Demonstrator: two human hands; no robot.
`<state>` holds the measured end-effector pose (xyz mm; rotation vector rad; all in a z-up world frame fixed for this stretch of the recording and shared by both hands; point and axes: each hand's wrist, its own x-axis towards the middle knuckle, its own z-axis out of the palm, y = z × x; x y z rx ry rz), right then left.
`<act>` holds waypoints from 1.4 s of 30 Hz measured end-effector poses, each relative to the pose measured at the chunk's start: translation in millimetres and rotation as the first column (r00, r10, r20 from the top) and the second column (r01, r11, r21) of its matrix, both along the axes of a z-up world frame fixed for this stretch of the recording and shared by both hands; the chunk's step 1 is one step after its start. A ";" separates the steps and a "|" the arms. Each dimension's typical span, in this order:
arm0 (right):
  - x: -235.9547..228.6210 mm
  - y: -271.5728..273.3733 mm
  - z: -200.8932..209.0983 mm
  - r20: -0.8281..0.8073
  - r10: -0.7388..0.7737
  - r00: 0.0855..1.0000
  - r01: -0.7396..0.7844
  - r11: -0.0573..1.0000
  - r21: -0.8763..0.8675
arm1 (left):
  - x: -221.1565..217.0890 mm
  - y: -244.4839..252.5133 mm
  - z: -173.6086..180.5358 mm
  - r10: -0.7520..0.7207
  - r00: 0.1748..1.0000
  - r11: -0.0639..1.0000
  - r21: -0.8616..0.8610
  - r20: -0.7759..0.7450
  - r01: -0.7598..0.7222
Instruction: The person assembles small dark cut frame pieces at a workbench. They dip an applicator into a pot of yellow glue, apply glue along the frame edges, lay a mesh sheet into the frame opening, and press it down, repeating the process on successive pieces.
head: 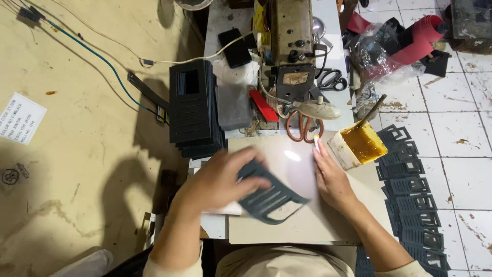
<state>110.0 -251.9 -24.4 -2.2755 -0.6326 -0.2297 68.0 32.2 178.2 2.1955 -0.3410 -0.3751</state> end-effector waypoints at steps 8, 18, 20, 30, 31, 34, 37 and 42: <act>8.5 3.6 -26.6 0.074 0.000 0.997 0.016 0.978 -0.210 | 107.2 -33.2 -180.6 -0.224 0.973 0.964 0.162 0.053 0.213; 5.4 3.6 -20.3 0.086 -0.023 0.996 0.036 0.988 -0.152 | 58.3 -48.3 -141.7 -0.017 0.865 0.988 0.141 0.502 -0.063; 3.5 4.2 -19.1 0.097 -0.028 0.995 0.037 0.995 -0.093 | 53.5 -31.4 -141.6 0.012 0.861 0.986 0.139 0.509 -0.096; -10.4 -8.8 -32.4 0.189 -0.085 0.978 0.075 0.995 0.062 | 150.2 55.8 -100.1 -0.110 0.781 0.705 0.602 0.615 -0.375; -13.4 -9.3 -26.0 0.193 -0.089 0.977 0.078 0.995 0.061 | 158.7 58.9 -103.8 -0.112 0.778 0.707 0.600 0.618 -0.375; -23.8 -13.3 -15.2 0.174 -0.075 0.982 0.071 0.997 0.027 | 177.4 63.6 -108.9 -0.106 0.861 0.597 0.724 0.498 -0.346; -41.9 -22.3 -18.3 0.138 -0.058 0.989 0.079 0.985 -0.154 | 177.5 62.5 -101.8 -0.135 0.879 0.579 0.756 0.457 -0.304; -56.8 -31.0 -12.3 0.070 0.022 0.997 0.008 0.913 -0.409 | 171.2 58.7 -84.3 -0.118 0.859 0.618 0.714 0.498 -0.329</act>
